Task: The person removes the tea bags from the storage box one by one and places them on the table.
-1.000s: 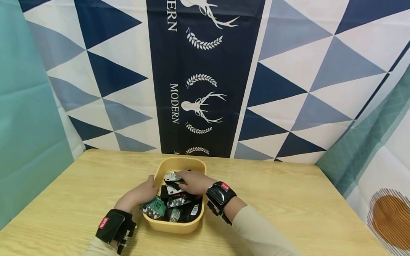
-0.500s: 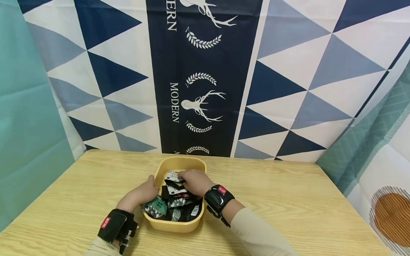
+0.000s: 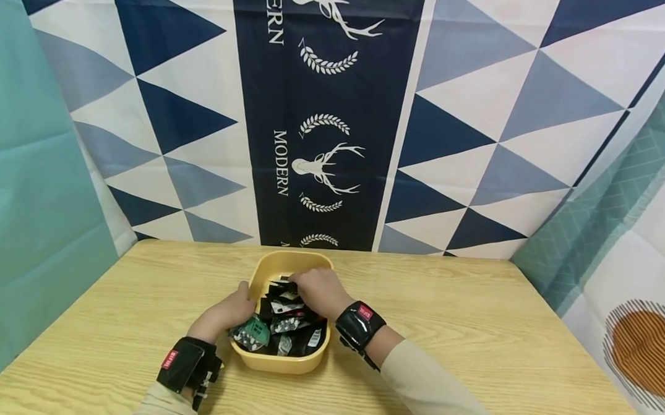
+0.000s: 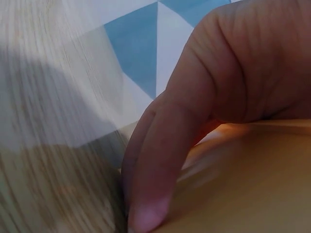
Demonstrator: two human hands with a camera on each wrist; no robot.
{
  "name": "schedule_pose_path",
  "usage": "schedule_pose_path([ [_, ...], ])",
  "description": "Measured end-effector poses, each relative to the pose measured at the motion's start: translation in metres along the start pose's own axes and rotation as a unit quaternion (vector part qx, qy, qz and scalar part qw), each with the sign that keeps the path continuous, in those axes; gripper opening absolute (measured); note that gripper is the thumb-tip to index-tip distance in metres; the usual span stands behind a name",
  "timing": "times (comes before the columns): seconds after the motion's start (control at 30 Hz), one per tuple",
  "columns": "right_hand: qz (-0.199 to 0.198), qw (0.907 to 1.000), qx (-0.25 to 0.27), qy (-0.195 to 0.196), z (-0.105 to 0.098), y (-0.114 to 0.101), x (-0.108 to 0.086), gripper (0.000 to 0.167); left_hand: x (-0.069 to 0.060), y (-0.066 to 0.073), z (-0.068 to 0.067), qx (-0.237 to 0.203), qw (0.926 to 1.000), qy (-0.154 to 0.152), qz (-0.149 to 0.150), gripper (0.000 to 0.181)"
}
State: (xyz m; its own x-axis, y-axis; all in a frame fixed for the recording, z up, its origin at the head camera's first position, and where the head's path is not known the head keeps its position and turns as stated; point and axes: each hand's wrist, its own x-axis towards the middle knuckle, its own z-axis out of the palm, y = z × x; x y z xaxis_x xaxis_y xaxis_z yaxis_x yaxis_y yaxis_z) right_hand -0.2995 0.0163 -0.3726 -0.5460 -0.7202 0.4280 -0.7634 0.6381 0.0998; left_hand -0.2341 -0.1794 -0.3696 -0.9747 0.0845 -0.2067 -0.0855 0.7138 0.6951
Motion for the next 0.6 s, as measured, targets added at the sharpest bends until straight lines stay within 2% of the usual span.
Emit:
schedule_pose_path([
  [0.17, 0.039, 0.9972, 0.004, 0.063, -0.010, 0.005, -0.004, 0.018, -0.001, 0.001, 0.000, -0.007, 1.0000, -0.002, -0.003, 0.053],
  [0.33, 0.076, 0.9882, 0.037, 0.128, -0.021, 0.019, -0.009, 0.017, 0.001, 0.000, 0.002, -0.006, 1.0000, -0.004, 0.000, 0.049],
  [0.47, 0.079, 0.9816, 0.035, 0.170, -0.029, 0.033, -0.014, 0.014, 0.002, 0.001, 0.001, -0.005, 0.9999, -0.010, -0.001, 0.052],
  [0.6, 0.086, 0.9754, 0.007, 0.203, -0.033, 0.050, -0.019, 0.010, 0.000, 0.002, -0.001, -0.009, 0.9999, -0.012, -0.004, 0.052],
])
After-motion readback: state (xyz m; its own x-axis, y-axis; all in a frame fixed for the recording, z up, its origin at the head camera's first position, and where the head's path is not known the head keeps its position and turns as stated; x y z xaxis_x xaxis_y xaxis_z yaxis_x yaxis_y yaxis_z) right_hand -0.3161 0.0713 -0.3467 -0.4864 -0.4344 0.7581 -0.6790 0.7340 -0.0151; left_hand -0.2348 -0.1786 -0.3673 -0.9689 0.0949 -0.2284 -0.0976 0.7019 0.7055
